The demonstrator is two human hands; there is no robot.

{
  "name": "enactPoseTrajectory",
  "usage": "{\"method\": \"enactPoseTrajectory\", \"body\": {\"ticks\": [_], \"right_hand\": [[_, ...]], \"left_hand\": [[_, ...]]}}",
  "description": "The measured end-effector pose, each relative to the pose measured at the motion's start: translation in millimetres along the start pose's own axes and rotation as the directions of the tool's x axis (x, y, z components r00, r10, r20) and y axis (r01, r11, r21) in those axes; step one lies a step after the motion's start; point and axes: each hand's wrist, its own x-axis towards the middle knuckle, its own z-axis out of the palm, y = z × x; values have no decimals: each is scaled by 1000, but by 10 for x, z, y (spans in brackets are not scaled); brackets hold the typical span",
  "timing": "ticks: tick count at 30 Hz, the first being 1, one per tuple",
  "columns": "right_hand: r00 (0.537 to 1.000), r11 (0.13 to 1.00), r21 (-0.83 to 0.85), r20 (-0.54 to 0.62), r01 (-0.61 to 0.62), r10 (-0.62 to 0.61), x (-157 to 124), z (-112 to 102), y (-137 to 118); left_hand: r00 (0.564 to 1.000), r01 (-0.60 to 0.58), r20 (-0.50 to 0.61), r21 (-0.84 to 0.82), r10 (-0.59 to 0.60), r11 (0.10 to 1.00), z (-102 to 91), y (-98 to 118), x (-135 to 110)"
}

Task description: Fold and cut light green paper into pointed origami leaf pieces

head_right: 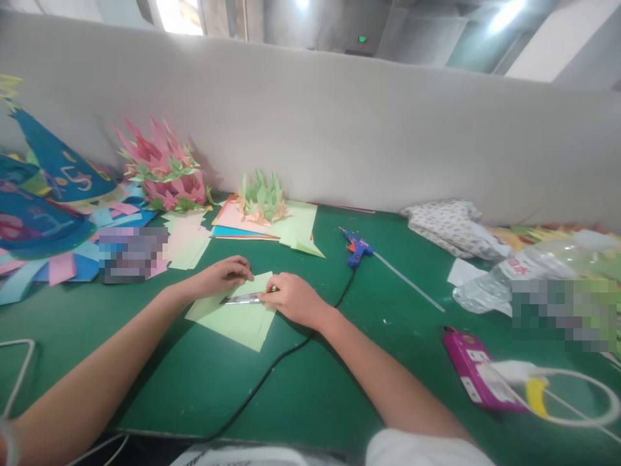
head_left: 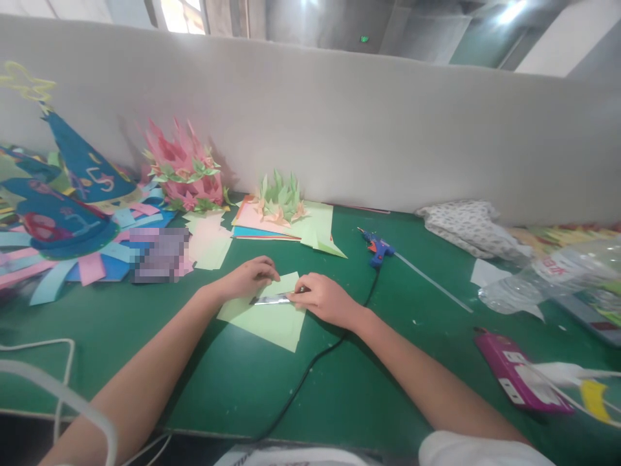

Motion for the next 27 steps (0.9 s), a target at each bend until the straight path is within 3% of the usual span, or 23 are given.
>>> {"method": "enactPoseTrajectory", "body": {"ticks": [5,7,10,12,14,19,22,24,27], "right_hand": [[997,986,165,-74,29,-16,-125,-77,157],[983,980,193,-159,-56,88,-185,-117,247],[902,950,144,-301,-276,308,-238,-143,358],[858,916,90,-326,-390,397,-243,-128,397],[850,896,35,-301,-443,432,-232,-95,409],[879,892,-58,-210,-448,427,-182,-39,361],[893,910,-55,-226,-412,390,-148,-69,274],[892,929,43,-266,-368,366,-121,-97,177],[902,881,386,-216,-274,375,-74,-103,-8]], "left_hand": [[1000,-13,20,-12,13,1000,-27,-9,-14],[1000,3,9,-11,-3,1000,-25,-16,-23],[1000,16,9,19,-16,1000,-13,-6,-30],[1000,11,15,54,-12,998,-5,16,-31],[1000,3,19,79,-4,997,1,43,-33],[1000,-7,-18,151,10,988,13,83,-53],[995,-46,-74,196,62,979,21,108,-51],[978,-146,-114,232,176,962,30,138,-36],[922,-265,-191,318,336,910,55,187,-5]]}}
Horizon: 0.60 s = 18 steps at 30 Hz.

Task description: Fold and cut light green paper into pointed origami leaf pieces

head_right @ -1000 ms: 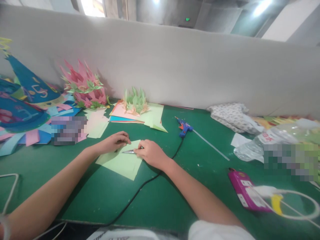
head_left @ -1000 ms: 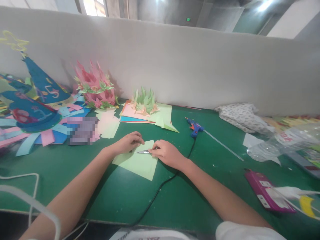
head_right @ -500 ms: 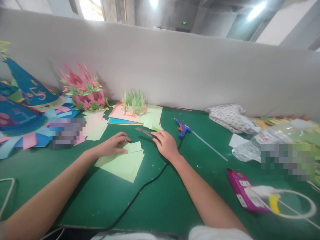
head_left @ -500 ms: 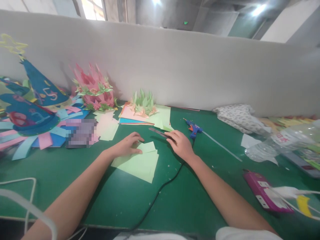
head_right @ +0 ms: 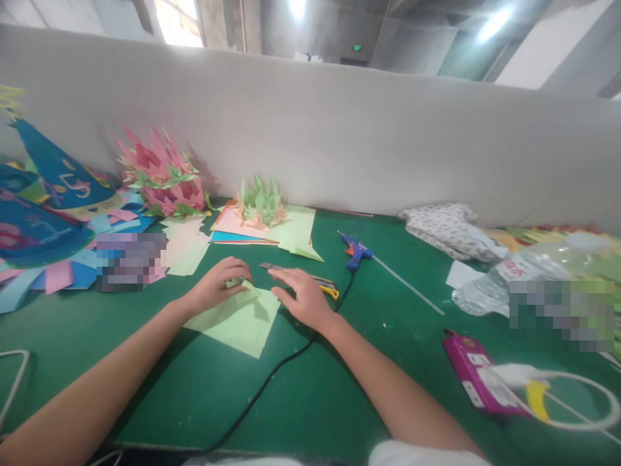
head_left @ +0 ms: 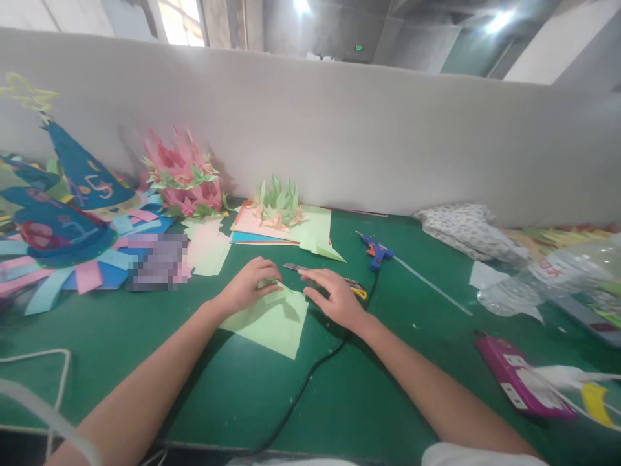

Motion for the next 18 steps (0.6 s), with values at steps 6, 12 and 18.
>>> {"method": "enactPoseTrajectory", "body": {"ticks": [6,12,18], "right_hand": [[990,870,473,81,-140,115,-18,212,-163],[925,735,613,-17,-290,379,45,265,-40],[931,711,654,-26,-259,363,69,241,-2]], "left_hand": [[991,-38,-127,61,45,997,74,86,23],[969,118,-215,-47,-126,992,121,157,32],[946,197,-233,-145,-227,970,141,89,27]]}}
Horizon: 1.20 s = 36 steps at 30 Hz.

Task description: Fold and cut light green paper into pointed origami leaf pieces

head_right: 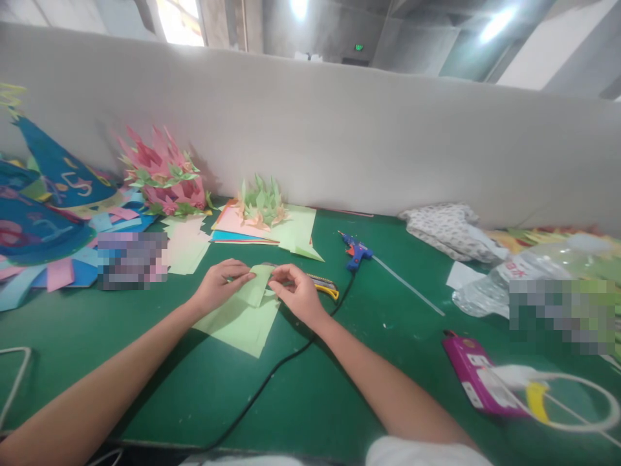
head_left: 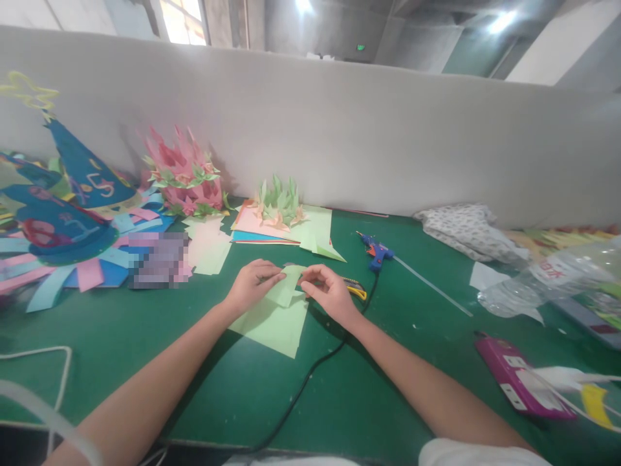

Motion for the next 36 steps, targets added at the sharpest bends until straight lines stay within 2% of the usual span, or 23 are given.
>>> {"method": "enactPoseTrajectory", "body": {"ticks": [8,16,18,21,24,27,29,32,33,36], "right_hand": [[996,995,75,74,-59,54,11,11,60],[999,998,-59,-52,11,-14,52,-50,25],[997,997,-76,-79,16,-22,57,-54,17],[996,998,-68,-87,-6,0,45,-37,30],[996,998,-46,-82,-38,34,28,-15,49],[993,998,-21,-107,-54,52,41,-37,39],[983,1000,-4,-184,-23,22,75,-92,19],[941,998,-21,-333,55,-59,147,-235,-5],[923,997,-52,-376,64,-79,173,-294,-6],[873,985,-154,-467,76,-140,239,-479,17]], "left_hand": [[981,-79,182,30,72,996,54,54,-14],[985,107,127,79,-117,991,-37,25,8],[973,192,127,6,-192,981,-64,14,17],[954,283,158,-186,-256,941,-19,34,3],[959,281,129,-361,-251,889,93,68,-26],[961,273,70,-413,-268,869,130,40,-30],[955,276,-16,-327,-297,904,52,-37,-16],[944,288,-148,-67,-295,955,-194,-210,9],[938,284,-218,38,-270,958,-287,-271,12],[942,274,-284,344,-179,898,-510,-448,-2]]}}
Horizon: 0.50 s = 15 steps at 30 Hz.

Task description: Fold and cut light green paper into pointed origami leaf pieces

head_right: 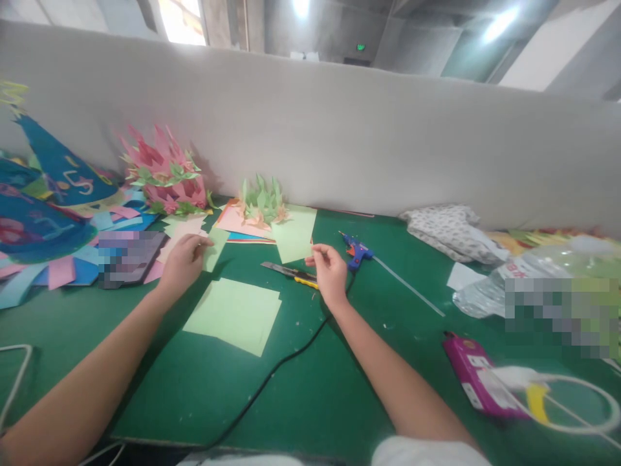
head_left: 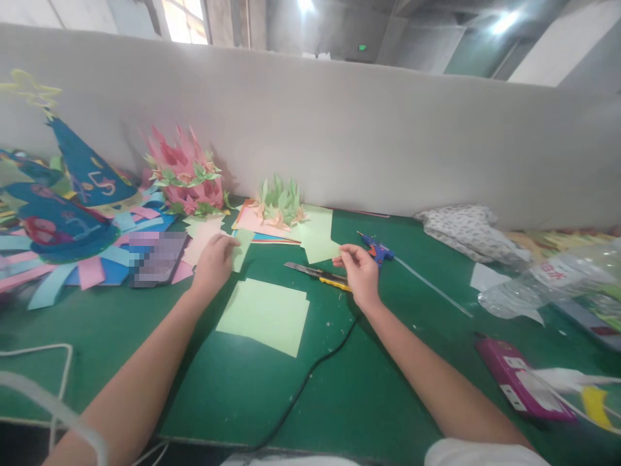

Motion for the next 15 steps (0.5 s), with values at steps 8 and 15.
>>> {"method": "enactPoseTrajectory", "body": {"ticks": [8,15], "right_hand": [[962,731,-634,245,252,-120,183,-240,134],[939,631,-698,294,340,-181,185,-263,149]], "left_hand": [[992,84,55,348,-110,934,6,-434,1],[999,14,35,402,-31,915,58,-343,-31]]}}
